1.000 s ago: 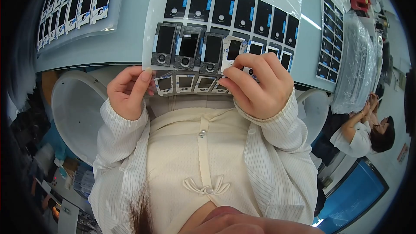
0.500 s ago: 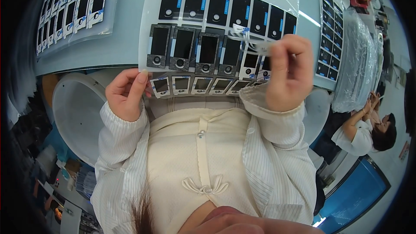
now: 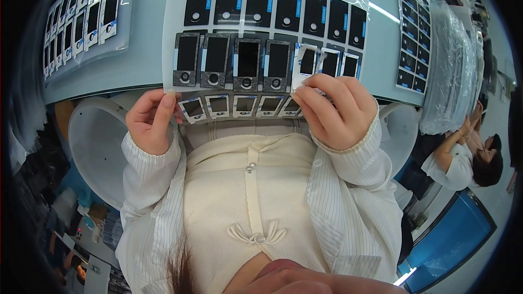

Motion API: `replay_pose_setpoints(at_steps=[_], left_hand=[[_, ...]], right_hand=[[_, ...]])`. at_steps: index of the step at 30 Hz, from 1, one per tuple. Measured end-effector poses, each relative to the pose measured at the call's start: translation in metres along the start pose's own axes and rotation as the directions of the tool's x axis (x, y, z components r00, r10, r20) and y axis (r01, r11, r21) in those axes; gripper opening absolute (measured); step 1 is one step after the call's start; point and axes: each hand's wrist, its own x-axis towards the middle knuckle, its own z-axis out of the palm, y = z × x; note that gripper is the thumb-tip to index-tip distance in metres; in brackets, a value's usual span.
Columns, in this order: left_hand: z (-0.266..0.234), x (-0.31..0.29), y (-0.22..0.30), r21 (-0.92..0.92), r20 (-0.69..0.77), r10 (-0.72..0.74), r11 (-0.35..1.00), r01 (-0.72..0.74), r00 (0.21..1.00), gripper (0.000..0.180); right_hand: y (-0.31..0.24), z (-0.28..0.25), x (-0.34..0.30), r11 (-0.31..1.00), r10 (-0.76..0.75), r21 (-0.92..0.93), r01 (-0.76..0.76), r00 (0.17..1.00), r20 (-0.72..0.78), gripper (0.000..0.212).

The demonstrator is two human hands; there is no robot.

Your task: Peeling protective film from small electronic components and placing them into a tray.

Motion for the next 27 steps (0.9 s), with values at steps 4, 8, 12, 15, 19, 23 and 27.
replay_pose_setpoints(at_steps=[4,8,12,15,19,23,27], left_hand=[[0.000,0.000,-0.001,0.014,-0.017,-0.017,1.000,0.017,1.000,0.018],[-0.002,-0.001,-0.001,0.004,-0.009,-0.018,1.000,0.018,1.000,0.018],[-0.002,-0.001,0.000,0.023,-0.004,-0.021,0.999,0.021,1.000,0.018],[-0.003,-0.001,-0.002,0.017,0.006,-0.013,1.000,0.013,1.000,0.018],[-0.001,-0.001,-0.001,0.025,0.012,-0.015,1.000,0.015,1.000,0.018],[-0.005,-0.002,-0.006,0.031,-0.006,-0.004,1.000,0.004,1.000,0.018],[-0.005,-0.001,-0.004,0.012,-0.006,0.001,1.000,-0.001,1.000,0.018]], right_hand=[[0.002,-0.002,0.006,0.999,0.023,0.036,-0.022,1.000,-0.013,0.030],[0.002,-0.004,0.009,0.993,0.066,0.097,-0.068,0.998,0.023,0.029],[0.006,-0.003,0.005,0.995,0.029,0.094,-0.029,1.000,0.000,0.025],[0.008,-0.003,0.006,0.994,-0.005,0.108,0.005,1.000,-0.003,0.025],[0.009,-0.002,0.005,0.993,0.001,0.115,-0.003,1.000,0.017,0.020],[0.015,-0.002,-0.003,0.836,0.448,0.437,-0.332,0.872,-0.195,0.008],[0.016,-0.011,-0.010,0.611,0.767,0.722,-0.324,0.469,-0.438,0.010]])
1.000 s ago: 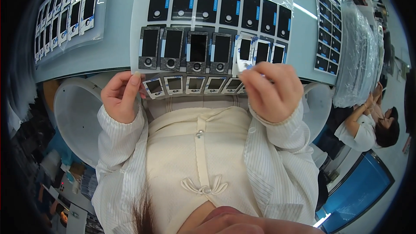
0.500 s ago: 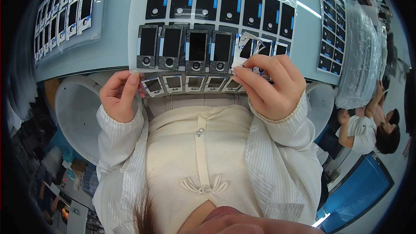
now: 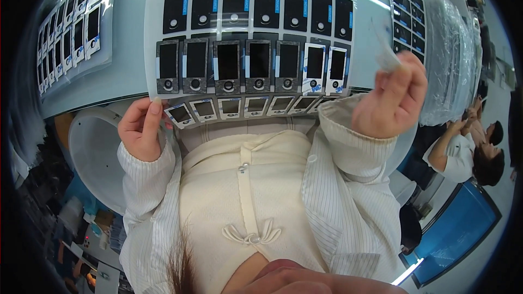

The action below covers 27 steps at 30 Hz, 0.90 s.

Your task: Peeling protective film from small electronic components and placing them into a tray.

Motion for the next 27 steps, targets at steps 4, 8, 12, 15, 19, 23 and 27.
replay_pose_setpoints(at_steps=[4,8,12,15,19,23,27], left_hand=[[-0.001,-0.001,-0.001,-0.007,-0.002,0.006,1.000,-0.006,1.000,0.019],[0.001,0.001,0.000,0.011,-0.003,0.004,1.000,-0.004,1.000,0.019],[0.002,-0.001,0.002,0.033,-0.028,-0.017,0.999,0.018,0.999,0.019],[0.001,-0.001,0.002,0.041,-0.034,-0.007,0.999,0.008,0.999,0.019],[0.000,-0.001,0.000,0.031,-0.030,-0.005,0.999,0.006,1.000,0.019],[0.000,0.000,0.000,0.029,-0.030,0.003,1.000,-0.002,1.000,0.018],[-0.001,0.000,0.000,0.039,-0.028,0.021,0.999,-0.020,0.999,0.018]], right_hand=[[-0.004,-0.021,-0.001,0.675,-0.359,-0.409,0.615,0.757,0.545,0.012],[0.009,-0.013,-0.014,0.644,-0.328,-0.282,0.711,0.590,0.738,0.021],[0.006,-0.010,-0.009,0.568,-0.365,-0.281,0.773,0.543,0.756,0.023],[0.004,-0.012,-0.007,0.572,-0.338,-0.279,0.771,0.532,0.776,0.026],[0.002,-0.010,-0.005,0.591,-0.309,-0.287,0.754,0.540,0.783,0.030],[0.000,-0.010,-0.003,0.613,-0.303,-0.281,0.738,0.549,0.779,0.029],[-0.001,-0.010,-0.002,0.633,-0.318,-0.241,0.736,0.531,0.786,0.024]])
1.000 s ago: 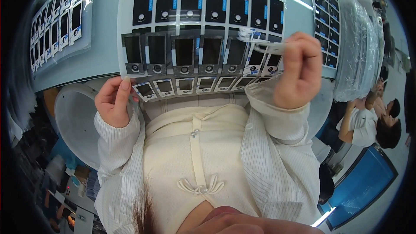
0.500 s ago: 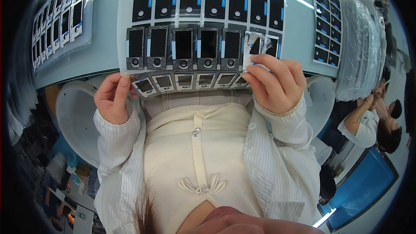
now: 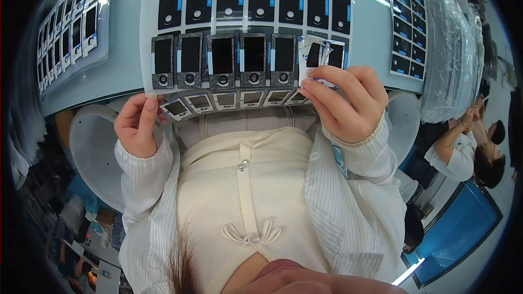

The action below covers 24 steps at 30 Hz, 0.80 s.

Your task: Peeling protective film from small electronic components and placing them into a tray.

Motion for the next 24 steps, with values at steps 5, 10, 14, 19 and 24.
replay_pose_setpoints(at_steps=[5,10,14,19,24], left_hand=[[-0.001,0.000,-0.002,0.013,-0.004,-0.002,1.000,0.002,1.000,0.018],[-0.001,-0.002,-0.004,0.008,-0.027,-0.005,1.000,0.005,1.000,0.018],[-0.002,-0.001,-0.004,-0.020,-0.022,0.001,1.000,-0.001,1.000,0.019],[-0.005,0.001,-0.008,-0.041,0.002,-0.005,0.999,0.005,1.000,0.019],[-0.005,0.000,-0.007,-0.012,-0.025,-0.008,1.000,0.008,1.000,0.018]], right_hand=[[0.006,0.002,0.002,0.979,0.095,0.181,-0.093,0.995,-0.003,0.013],[0.014,0.006,-0.002,0.620,0.751,0.692,-0.368,0.532,-0.390,0.007],[0.017,-0.006,-0.014,0.774,0.632,0.507,-0.380,0.523,-0.572,0.006],[0.013,-0.003,-0.030,0.994,0.084,-0.054,-0.092,0.987,-0.134,0.021],[0.014,-0.005,-0.024,0.997,0.043,-0.069,-0.047,0.997,-0.062,0.029]])
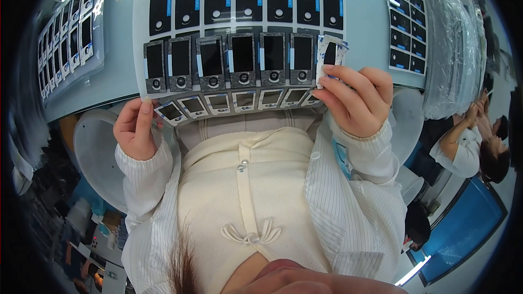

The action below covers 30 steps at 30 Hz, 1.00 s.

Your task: Peeling protective film from small electronic components and placing them into a tray.

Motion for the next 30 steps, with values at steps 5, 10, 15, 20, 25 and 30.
replay_pose_setpoints(at_steps=[5,10,15,20,25,30], left_hand=[[0.000,0.000,0.002,-0.001,0.004,-0.001,1.000,0.001,1.000,0.018],[-0.001,-0.001,0.001,-0.012,-0.005,-0.023,1.000,0.023,1.000,0.019],[-0.004,0.001,-0.004,-0.112,0.079,-0.035,0.993,0.043,0.996,0.024],[-0.002,0.001,-0.014,-0.060,0.161,0.102,0.994,-0.093,0.982,0.030],[0.000,0.005,-0.007,0.331,0.346,-0.042,0.940,-0.081,0.937,0.015],[-0.008,-0.003,0.015,0.235,0.523,-0.134,0.972,0.009,0.842,0.015]], right_hand=[[0.000,-0.005,0.006,1.000,-0.007,0.024,0.006,0.999,0.033,0.028],[-0.001,-0.005,0.011,0.998,0.025,0.055,-0.029,0.997,0.071,0.019],[0.007,0.006,0.013,0.916,0.298,0.305,-0.261,0.951,-0.081,0.011],[0.005,0.019,0.012,0.738,0.578,0.536,-0.410,0.794,-0.188,0.005],[0.014,0.011,0.013,0.540,0.809,0.771,-0.337,0.459,-0.367,0.014],[0.015,0.006,0.007,0.494,0.856,0.818,-0.294,0.329,-0.398,0.021]])
